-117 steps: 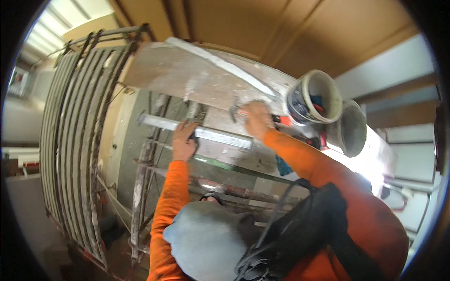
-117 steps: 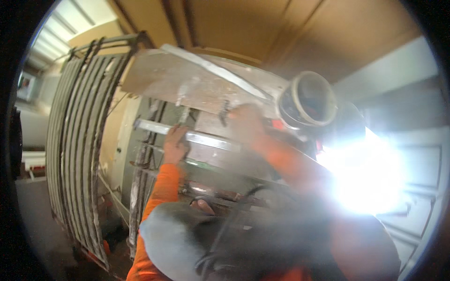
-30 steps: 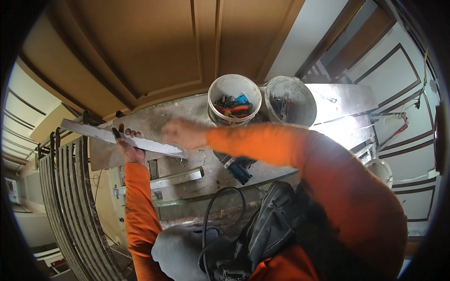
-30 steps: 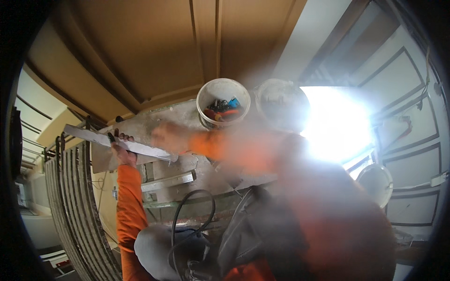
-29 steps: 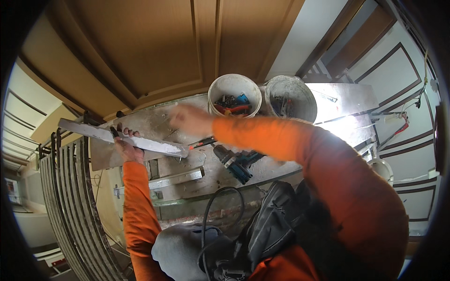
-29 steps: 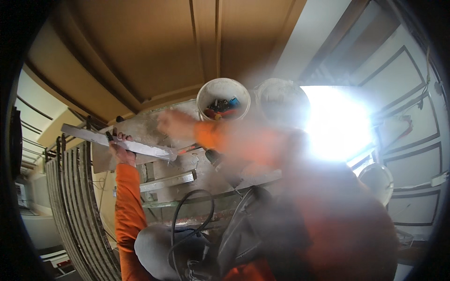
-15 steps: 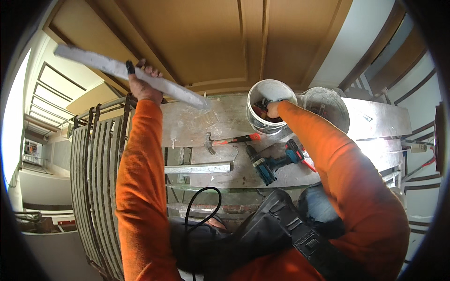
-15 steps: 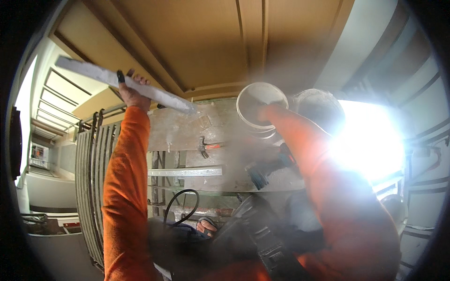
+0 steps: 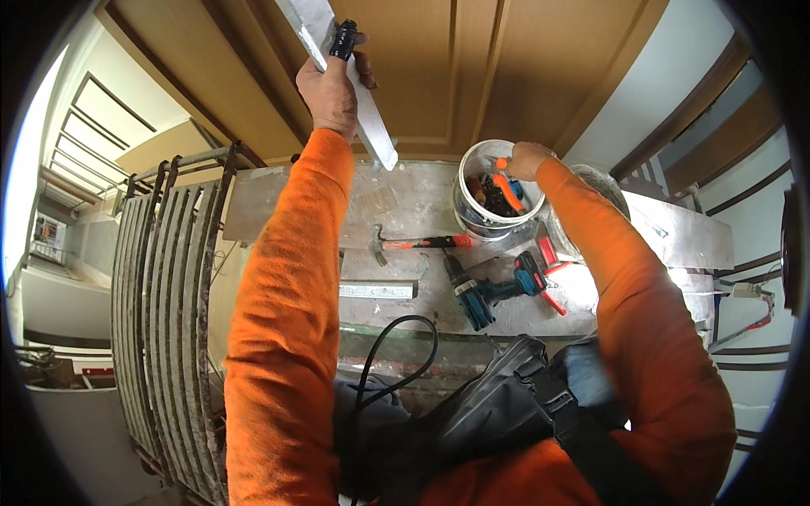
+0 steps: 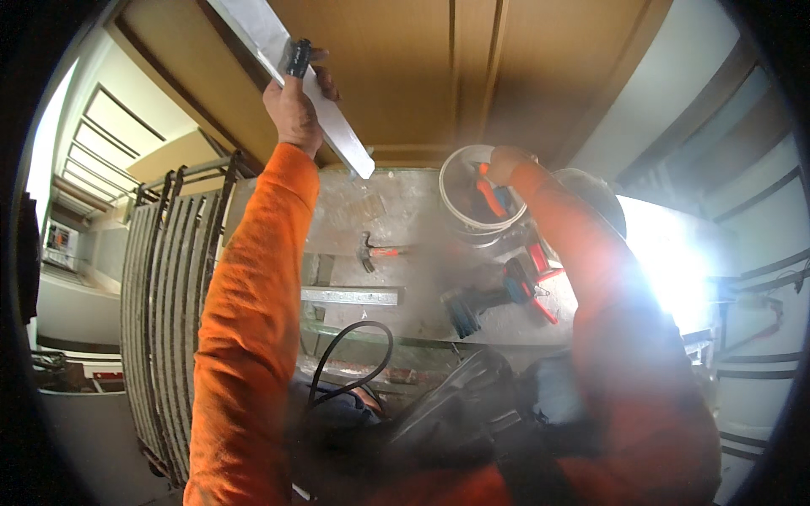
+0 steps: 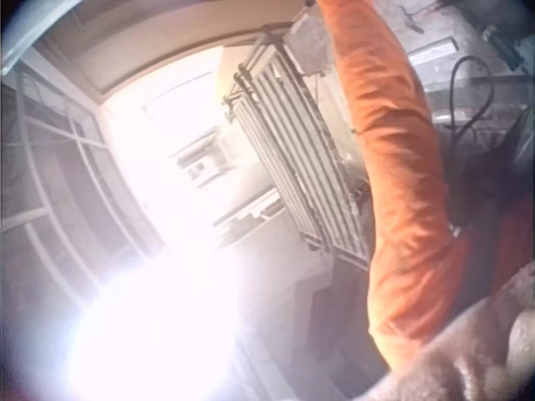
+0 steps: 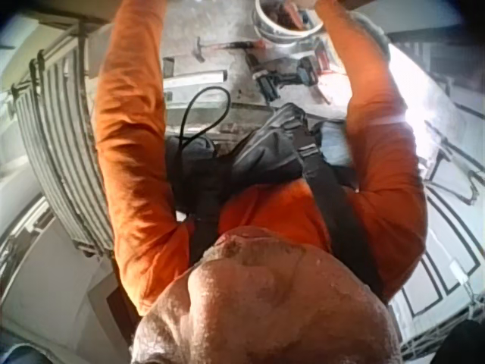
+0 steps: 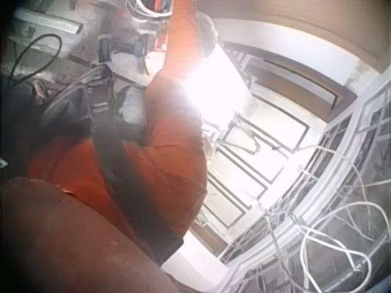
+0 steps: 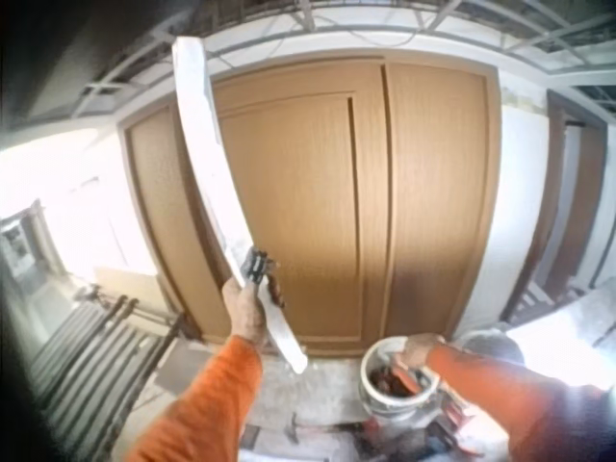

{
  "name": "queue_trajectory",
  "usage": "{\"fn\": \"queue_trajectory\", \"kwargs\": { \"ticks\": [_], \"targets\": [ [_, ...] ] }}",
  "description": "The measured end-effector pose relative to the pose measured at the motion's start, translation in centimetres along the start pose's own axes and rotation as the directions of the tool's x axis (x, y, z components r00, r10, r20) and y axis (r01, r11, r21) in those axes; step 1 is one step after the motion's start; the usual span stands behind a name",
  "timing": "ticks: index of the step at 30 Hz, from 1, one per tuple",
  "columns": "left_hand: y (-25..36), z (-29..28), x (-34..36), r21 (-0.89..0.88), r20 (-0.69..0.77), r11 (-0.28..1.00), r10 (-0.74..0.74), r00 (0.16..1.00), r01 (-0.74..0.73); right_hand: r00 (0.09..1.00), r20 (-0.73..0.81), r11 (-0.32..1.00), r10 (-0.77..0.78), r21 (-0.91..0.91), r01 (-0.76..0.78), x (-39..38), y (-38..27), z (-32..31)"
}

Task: The person secures a metal strip to a ceiling panel using a hammer and a cordless drill. They then handle a small black component with wires, manipulating it with both hands.

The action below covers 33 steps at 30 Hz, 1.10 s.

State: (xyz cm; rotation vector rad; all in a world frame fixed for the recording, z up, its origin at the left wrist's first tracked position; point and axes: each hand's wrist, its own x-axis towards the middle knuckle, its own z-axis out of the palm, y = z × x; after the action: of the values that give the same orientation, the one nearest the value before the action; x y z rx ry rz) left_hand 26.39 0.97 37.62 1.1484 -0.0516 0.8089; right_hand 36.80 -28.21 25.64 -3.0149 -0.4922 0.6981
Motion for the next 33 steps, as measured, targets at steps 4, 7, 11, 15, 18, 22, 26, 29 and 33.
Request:
{"fn": "queue_trajectory", "kwargs": {
  "ticks": [4,7,11,15,18,22,26,29,33],
  "targets": [
    [0.3,-1.1,0.4,-0.102,-0.009,0.989,-0.105,0.994,0.103,1.000,0.003,0.981,0.010,0.194,-0.010,0.1,1.9,-0.5],
    [0.9,-2.7,1.2,-0.133,-0.031,0.970,-0.210,0.977,0.204,0.999,-0.010,0.964,-0.038,0.262,0.040,-0.7,1.8,-1.1],
    [1.3,-4.8,1.7,-0.223,-0.002,0.913,-0.351,0.936,0.342,0.978,-0.179,0.992,-0.108,-0.077,0.096,-1.5,-1.0,-1.9],
    [1.1,-6.8,2.0,-0.238,-0.051,0.916,-0.343,0.938,0.322,0.990,-0.090,0.987,-0.107,-0.127,0.096,-0.6,-1.3,-3.7],
    [0.7,-8.2,2.0,-0.287,-0.121,0.898,-0.379,0.918,0.333,0.999,-0.049,1.000,-0.019,-0.019,0.018,0.8,-0.1,-3.6],
    [0.1,-9.0,2.0,-0.287,-0.123,0.879,-0.429,0.895,0.381,0.870,-0.230,0.870,-0.436,-0.353,0.343,3.0,-0.8,-0.4],
    [-0.2,-8.9,1.9,-0.185,-0.073,0.913,-0.381,0.922,0.363,0.966,0.016,0.959,-0.257,-0.116,0.257,5.1,-2.5,1.0],
    [0.1,-9.0,1.7,-0.132,-0.058,0.917,-0.387,0.920,0.378,0.965,0.088,0.965,-0.246,-0.076,0.252,4.7,-1.9,3.1],
    [0.5,-8.9,1.2,-0.139,-0.002,0.916,-0.380,0.925,0.376,0.882,-0.059,0.820,-0.468,-0.400,0.409,3.0,0.7,8.2]
  ]
}}
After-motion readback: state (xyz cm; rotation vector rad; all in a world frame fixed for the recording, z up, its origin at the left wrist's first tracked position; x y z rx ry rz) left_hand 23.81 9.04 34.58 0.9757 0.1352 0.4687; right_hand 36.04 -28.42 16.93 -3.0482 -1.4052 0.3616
